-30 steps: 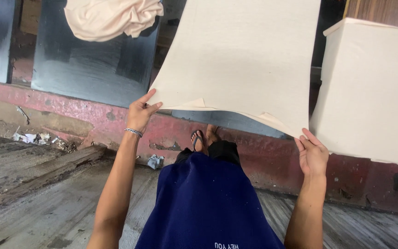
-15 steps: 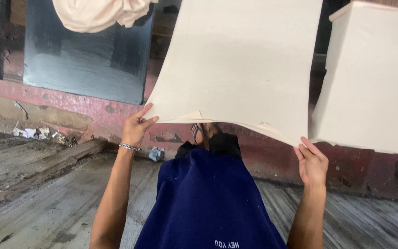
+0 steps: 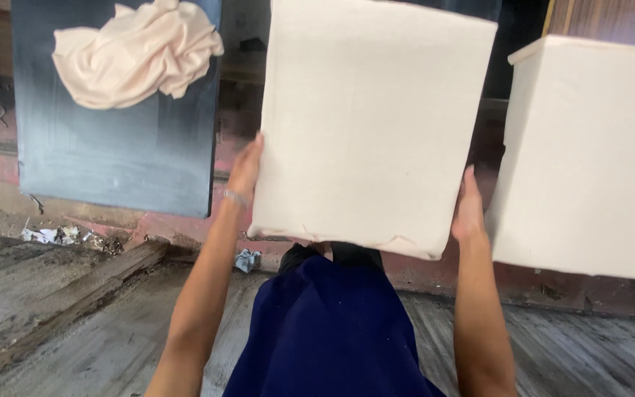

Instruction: Placing and smoothing fabric garments onto screen printing boards in a production line.

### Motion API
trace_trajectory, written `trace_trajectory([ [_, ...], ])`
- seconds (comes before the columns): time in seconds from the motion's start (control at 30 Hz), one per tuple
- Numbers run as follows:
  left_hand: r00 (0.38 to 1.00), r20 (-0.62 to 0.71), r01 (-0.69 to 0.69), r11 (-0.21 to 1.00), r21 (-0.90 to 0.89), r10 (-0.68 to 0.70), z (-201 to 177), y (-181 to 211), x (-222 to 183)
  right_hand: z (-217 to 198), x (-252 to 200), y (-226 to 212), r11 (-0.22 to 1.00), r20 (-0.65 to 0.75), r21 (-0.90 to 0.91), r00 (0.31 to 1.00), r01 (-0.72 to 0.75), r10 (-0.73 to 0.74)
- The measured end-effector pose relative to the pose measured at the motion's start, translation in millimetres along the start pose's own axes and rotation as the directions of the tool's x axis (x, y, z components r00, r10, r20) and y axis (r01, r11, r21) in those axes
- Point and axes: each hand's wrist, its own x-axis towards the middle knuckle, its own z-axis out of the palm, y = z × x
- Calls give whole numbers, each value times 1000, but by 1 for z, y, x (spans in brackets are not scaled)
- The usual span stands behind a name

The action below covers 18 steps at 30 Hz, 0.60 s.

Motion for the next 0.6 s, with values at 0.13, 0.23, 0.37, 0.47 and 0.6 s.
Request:
trace_trajectory([
  [0.13,977,156,203,856,-475,-146,33,62,80,29,97,-48,996,40,85,999,-19,16],
  [0.23,987,152,37,854,-519,49,36,77,136,37,167,-76,986,32,166,999,19,-25],
  [0.37,990,4,127,876,-466,-141,38,159,149,48,213,-126,962,-42,267,998,50,-40],
  [0.47,912,-261,-374,903,-211,317,41,105,222,42,250,-132,922,-295,34,885,386,-359],
  [0.6,636,-449,-568,774,279,628,41,116,210,22,256,-136,527,-164,-467,516,710,-841],
])
